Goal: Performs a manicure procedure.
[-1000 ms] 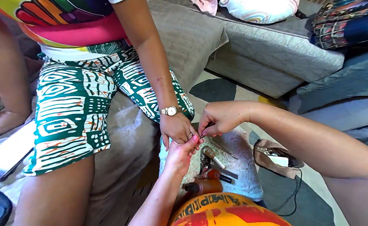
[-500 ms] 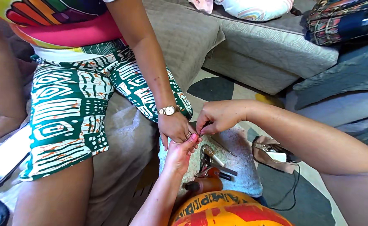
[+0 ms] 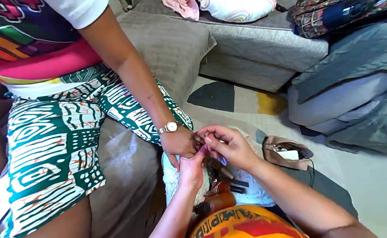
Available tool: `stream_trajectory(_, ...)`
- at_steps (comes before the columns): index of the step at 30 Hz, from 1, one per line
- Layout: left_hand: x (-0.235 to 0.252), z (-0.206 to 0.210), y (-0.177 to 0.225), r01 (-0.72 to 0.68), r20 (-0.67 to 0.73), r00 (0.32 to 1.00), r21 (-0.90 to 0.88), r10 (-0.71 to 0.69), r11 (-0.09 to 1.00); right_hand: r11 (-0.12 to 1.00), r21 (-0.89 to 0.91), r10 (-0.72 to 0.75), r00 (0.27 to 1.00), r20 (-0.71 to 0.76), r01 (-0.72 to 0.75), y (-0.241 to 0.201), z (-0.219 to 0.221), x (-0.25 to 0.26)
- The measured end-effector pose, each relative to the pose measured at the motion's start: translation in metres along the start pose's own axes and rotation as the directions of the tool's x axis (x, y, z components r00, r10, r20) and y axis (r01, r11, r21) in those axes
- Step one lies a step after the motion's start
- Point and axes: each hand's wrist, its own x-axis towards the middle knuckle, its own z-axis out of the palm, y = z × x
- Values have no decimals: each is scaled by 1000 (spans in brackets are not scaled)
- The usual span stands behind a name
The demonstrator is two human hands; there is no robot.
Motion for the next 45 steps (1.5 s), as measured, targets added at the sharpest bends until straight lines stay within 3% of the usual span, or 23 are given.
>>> stream_trajectory(5, 4, -8, -4, -7, 113, 994, 42, 2, 999, 983, -145, 76, 973, -217, -109, 16, -5, -45)
stream_trajectory(7, 5, -7, -6, -25, 126, 992, 37, 20, 999, 975, -172, 98, 966, -240, -142, 17, -3, -53)
stream_trajectory(12, 4, -6, -7, -53, 119, 992, 40, 48, 998, 964, -235, 68, 967, -244, -127, 22, -1, -55)
stream_trajectory(26, 4, -1, -10, -85, 52, 995, 56, 82, 995, 968, -202, 101, 966, -239, -151, 25, -1, -50)
stream_trajectory(45, 5, -4, -10, -102, 74, 993, 54, 97, 993, 957, -247, 100, 974, -203, -150, 29, -8, -45)
